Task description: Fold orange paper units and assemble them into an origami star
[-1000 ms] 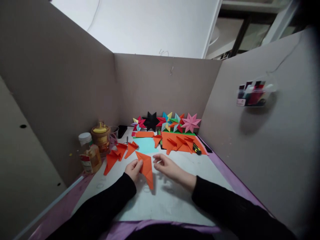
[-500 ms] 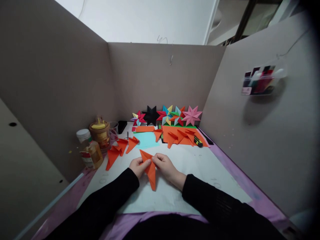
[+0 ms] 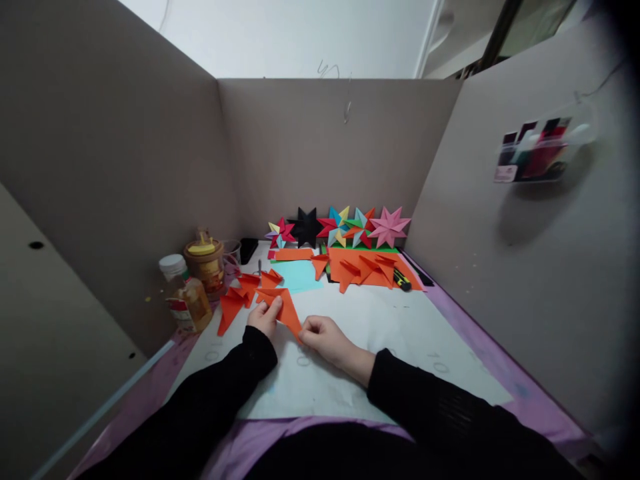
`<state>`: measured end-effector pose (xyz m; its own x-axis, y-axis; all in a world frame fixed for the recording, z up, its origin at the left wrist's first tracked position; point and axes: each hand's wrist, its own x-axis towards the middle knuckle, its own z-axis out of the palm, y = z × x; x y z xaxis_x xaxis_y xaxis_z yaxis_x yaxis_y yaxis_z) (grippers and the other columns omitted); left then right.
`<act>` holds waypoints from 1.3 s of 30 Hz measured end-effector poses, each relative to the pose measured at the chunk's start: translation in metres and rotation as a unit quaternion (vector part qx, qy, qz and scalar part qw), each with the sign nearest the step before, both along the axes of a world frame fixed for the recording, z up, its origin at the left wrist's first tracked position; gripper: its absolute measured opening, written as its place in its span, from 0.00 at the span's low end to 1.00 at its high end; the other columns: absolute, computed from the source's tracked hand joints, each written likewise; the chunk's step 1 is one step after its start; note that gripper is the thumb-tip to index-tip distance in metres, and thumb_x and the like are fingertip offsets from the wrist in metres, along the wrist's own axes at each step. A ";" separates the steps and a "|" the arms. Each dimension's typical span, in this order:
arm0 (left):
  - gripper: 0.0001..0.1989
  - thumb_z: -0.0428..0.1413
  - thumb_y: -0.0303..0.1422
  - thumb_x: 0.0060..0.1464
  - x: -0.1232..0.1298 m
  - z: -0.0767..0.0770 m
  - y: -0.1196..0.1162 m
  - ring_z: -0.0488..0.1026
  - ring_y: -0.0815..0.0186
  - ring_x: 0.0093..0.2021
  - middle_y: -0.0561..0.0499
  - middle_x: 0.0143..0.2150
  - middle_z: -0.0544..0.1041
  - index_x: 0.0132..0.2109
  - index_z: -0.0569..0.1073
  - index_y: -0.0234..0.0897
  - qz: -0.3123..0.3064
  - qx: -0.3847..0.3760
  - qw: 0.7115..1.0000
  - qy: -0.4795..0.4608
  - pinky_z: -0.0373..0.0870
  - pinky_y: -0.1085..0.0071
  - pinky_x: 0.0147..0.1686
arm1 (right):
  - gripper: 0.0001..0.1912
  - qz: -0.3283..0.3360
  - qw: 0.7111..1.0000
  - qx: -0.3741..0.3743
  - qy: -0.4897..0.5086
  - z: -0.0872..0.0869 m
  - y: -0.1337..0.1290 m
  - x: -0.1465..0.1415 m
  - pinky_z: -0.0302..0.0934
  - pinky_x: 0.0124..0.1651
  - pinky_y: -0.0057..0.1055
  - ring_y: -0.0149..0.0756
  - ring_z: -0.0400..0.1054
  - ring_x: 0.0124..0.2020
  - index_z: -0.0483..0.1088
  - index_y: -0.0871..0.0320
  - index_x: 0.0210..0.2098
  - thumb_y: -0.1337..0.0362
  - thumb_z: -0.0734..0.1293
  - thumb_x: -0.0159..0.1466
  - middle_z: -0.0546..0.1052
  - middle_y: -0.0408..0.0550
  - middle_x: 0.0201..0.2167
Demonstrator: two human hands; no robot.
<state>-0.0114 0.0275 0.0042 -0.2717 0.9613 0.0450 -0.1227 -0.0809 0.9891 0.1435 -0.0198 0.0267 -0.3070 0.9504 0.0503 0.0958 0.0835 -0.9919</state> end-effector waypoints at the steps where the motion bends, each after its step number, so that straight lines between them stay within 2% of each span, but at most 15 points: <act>1: 0.22 0.60 0.49 0.38 -0.001 0.001 0.001 0.55 0.75 0.15 0.60 0.14 0.59 0.21 0.61 0.37 0.020 -0.007 1.000 -0.014 0.52 0.76 0.16 | 0.05 -0.002 1.000 0.008 -0.006 0.000 0.000 0.001 0.49 0.22 0.24 0.26 0.55 0.18 0.61 0.58 0.18 0.70 0.61 0.50 0.65 0.38 0.16; 4: 0.22 0.60 0.49 0.38 -0.004 0.003 0.005 0.52 0.76 0.14 0.62 0.14 0.57 0.21 0.60 0.38 0.068 -0.020 0.996 -0.056 0.48 0.76 0.15 | 0.06 0.003 0.999 0.035 -0.023 -0.001 0.003 0.007 0.50 0.24 0.25 0.27 0.55 0.19 0.62 0.58 0.18 0.70 0.61 0.50 0.63 0.37 0.16; 6: 0.23 0.60 0.50 0.38 -0.006 0.005 0.006 0.52 0.76 0.14 0.62 0.13 0.56 0.21 0.59 0.38 0.081 -0.020 0.996 -0.043 0.48 0.76 0.15 | 0.09 -0.021 0.998 0.061 -0.019 0.000 0.006 0.011 0.50 0.26 0.26 0.27 0.54 0.21 0.60 0.58 0.17 0.67 0.62 0.52 0.61 0.37 0.16; 9: 0.23 0.58 0.50 0.40 -0.005 0.006 0.003 0.53 0.75 0.14 0.61 0.11 0.56 0.18 0.59 0.38 0.052 -0.024 0.998 0.040 0.49 0.75 0.15 | 0.10 -0.095 0.989 0.117 0.005 0.001 0.011 0.013 0.51 0.28 0.26 0.28 0.54 0.23 0.59 0.57 0.21 0.63 0.64 0.55 0.60 0.37 0.20; 11: 0.22 0.58 0.49 0.41 -0.001 0.008 -0.002 0.55 0.73 0.14 0.59 0.11 0.58 0.17 0.60 0.38 0.010 -0.026 0.995 0.092 0.50 0.74 0.16 | 0.09 -0.096 0.986 0.136 0.010 0.001 0.014 0.012 0.53 0.30 0.27 0.29 0.56 0.25 0.61 0.57 0.25 0.61 0.65 0.55 0.63 0.39 0.23; 14: 0.19 0.58 0.46 0.40 0.005 0.011 -0.010 0.57 0.72 0.15 0.57 0.12 0.61 0.18 0.63 0.38 -0.039 -0.018 0.992 0.121 0.52 0.73 0.17 | 0.11 -0.042 0.994 0.103 -0.011 -0.002 0.016 0.010 0.53 0.29 0.26 0.29 0.57 0.24 0.62 0.58 0.24 0.58 0.65 0.56 0.63 0.39 0.22; 16: 0.17 0.58 0.45 0.39 0.007 0.013 -0.013 0.59 0.71 0.16 0.56 0.13 0.64 0.19 0.66 0.37 -0.057 -0.005 0.989 0.137 0.54 0.73 0.18 | 0.14 -0.029 0.996 0.077 -0.022 -0.003 0.016 0.010 0.51 0.26 0.26 0.27 0.55 0.22 0.60 0.58 0.21 0.57 0.65 0.57 0.62 0.39 0.19; 19: 0.17 0.58 0.45 0.39 0.006 0.013 -0.012 0.61 0.70 0.17 0.54 0.14 0.66 0.18 0.66 0.37 -0.064 0.003 0.981 0.181 0.56 0.72 0.20 | 0.15 -0.044 0.997 0.060 -0.010 -0.001 0.016 0.014 0.49 0.24 0.25 0.26 0.53 0.20 0.59 0.58 0.20 0.58 0.64 0.57 0.61 0.38 0.17; 23: 0.19 0.54 0.46 0.43 0.000 0.011 -0.006 0.60 0.72 0.16 0.56 0.13 0.64 0.17 0.62 0.38 -0.072 0.029 0.977 0.196 0.57 0.74 0.20 | 0.14 -0.065 0.996 0.052 0.016 0.003 0.022 0.025 0.48 0.22 0.24 0.26 0.53 0.18 0.60 0.59 0.20 0.58 0.65 0.56 0.61 0.37 0.15; 27: 0.19 0.52 0.46 0.45 -0.008 0.013 0.001 0.59 0.72 0.16 0.57 0.13 0.63 0.18 0.63 0.37 -0.029 0.041 0.982 0.181 0.57 0.75 0.20 | 0.14 -0.117 0.991 0.056 0.045 0.004 0.030 0.037 0.46 0.21 0.24 0.25 0.51 0.17 0.59 0.58 0.19 0.59 0.64 0.56 0.59 0.36 0.14; 30: 0.15 0.53 0.44 0.46 -0.009 0.017 0.001 0.67 0.70 0.22 0.53 0.24 0.72 0.29 0.69 0.35 0.007 0.079 0.988 0.129 0.63 0.74 0.24 | 0.13 -0.083 0.994 0.062 0.022 0.007 0.033 0.044 0.45 0.21 0.24 0.25 0.51 0.17 0.58 0.58 0.19 0.60 0.64 0.55 0.60 0.36 0.14; 33: 0.21 0.58 0.38 0.41 -0.005 0.019 -0.002 0.73 0.65 0.37 0.46 0.42 0.75 0.45 0.69 0.37 -0.037 0.117 0.988 0.094 0.69 0.71 0.33 | 0.12 -0.030 0.994 0.090 -0.046 0.009 0.033 0.047 0.48 0.22 0.24 0.26 0.54 0.18 0.61 0.59 0.20 0.60 0.63 0.55 0.62 0.37 0.16; 34: 0.22 0.59 0.35 0.40 -0.004 0.019 -0.003 0.73 0.63 0.40 0.44 0.44 0.75 0.45 0.69 0.37 -0.063 0.121 0.986 0.094 0.69 0.69 0.36 | 0.12 -0.025 0.992 0.106 -0.067 0.009 0.032 0.047 0.49 0.23 0.24 0.26 0.54 0.19 0.61 0.59 0.20 0.61 0.63 0.56 0.63 0.38 0.17; 36: 0.18 0.59 0.32 0.38 -0.002 0.018 -0.005 0.73 0.60 0.43 0.43 0.42 0.77 0.41 0.73 0.35 -0.093 0.112 0.984 0.103 0.69 0.65 0.41 | 0.11 -0.028 0.986 0.132 -0.095 0.008 0.033 0.047 0.50 0.25 0.24 0.27 0.56 0.22 0.62 0.60 0.20 0.62 0.62 0.56 0.63 0.39 0.18; 39: 0.14 0.57 0.29 0.40 0.000 0.015 -0.006 0.74 0.58 0.43 0.43 0.40 0.78 0.38 0.76 0.33 -0.085 0.081 0.985 0.129 0.69 0.62 0.44 | 0.11 -0.039 0.983 0.144 -0.109 0.006 0.034 0.046 0.51 0.27 0.24 0.28 0.57 0.23 0.62 0.60 0.21 0.62 0.62 0.57 0.63 0.39 0.19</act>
